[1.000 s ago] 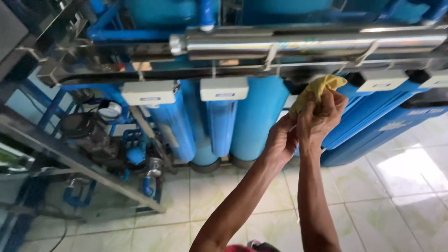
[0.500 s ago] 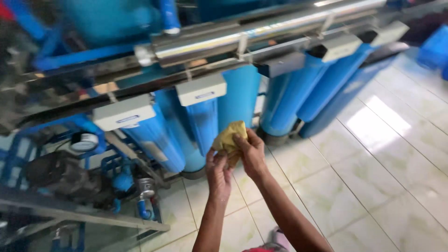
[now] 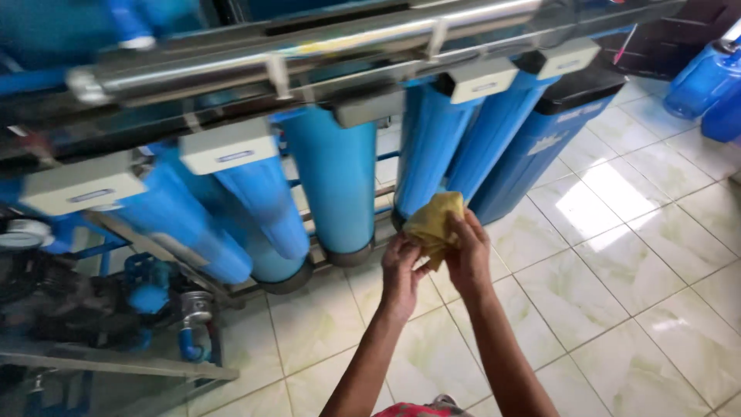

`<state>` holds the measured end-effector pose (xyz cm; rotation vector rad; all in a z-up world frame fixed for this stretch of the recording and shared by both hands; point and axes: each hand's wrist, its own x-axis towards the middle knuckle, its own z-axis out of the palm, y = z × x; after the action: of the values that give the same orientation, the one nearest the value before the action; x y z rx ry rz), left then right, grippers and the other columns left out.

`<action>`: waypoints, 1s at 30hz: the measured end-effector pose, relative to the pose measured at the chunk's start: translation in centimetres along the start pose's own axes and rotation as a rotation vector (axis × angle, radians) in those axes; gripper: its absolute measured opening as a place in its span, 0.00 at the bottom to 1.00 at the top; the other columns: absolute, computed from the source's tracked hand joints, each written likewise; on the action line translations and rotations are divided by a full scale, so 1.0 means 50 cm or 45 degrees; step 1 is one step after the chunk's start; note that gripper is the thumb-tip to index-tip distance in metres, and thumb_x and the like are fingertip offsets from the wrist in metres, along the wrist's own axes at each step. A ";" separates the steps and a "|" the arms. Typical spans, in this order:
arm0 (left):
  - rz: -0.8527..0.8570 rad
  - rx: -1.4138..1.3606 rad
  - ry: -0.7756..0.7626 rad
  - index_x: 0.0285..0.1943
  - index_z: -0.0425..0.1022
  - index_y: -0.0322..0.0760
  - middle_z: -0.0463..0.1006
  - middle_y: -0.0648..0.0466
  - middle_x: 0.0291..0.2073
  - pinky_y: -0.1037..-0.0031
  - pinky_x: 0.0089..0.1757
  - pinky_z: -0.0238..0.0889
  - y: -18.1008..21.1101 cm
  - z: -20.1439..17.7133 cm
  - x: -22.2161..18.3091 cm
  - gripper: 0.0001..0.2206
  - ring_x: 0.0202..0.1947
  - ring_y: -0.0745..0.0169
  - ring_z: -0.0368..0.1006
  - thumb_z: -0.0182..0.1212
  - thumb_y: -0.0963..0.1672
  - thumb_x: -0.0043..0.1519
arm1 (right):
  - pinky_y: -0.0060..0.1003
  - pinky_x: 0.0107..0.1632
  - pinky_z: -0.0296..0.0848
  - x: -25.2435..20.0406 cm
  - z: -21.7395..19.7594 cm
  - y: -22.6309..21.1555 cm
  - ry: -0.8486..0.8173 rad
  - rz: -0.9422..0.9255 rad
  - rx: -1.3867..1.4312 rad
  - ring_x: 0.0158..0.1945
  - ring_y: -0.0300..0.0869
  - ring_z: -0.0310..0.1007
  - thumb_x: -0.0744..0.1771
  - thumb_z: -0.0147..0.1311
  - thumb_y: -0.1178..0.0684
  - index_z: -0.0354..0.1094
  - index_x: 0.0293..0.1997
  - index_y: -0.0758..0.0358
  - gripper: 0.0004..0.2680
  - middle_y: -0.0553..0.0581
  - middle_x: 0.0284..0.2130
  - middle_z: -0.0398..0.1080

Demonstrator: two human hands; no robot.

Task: Wiping down and cleaning various components of a water filtration and purification system using a cloth.

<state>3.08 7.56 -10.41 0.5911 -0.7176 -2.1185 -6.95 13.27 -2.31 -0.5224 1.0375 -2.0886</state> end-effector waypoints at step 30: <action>-0.031 0.054 -0.370 0.71 0.67 0.42 0.75 0.57 0.52 0.67 0.44 0.68 -0.327 0.598 0.395 0.29 0.46 0.68 0.72 0.63 0.54 0.62 | 0.34 0.53 0.72 0.524 -0.330 -0.495 0.049 -1.069 -1.315 0.53 0.46 0.70 0.64 0.54 0.66 0.71 0.56 0.67 0.15 0.61 0.51 0.66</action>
<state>-35.53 8.64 -2.71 0.3169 -0.9209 -2.2415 -44.98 11.70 8.76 -1.6452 2.1806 -2.0365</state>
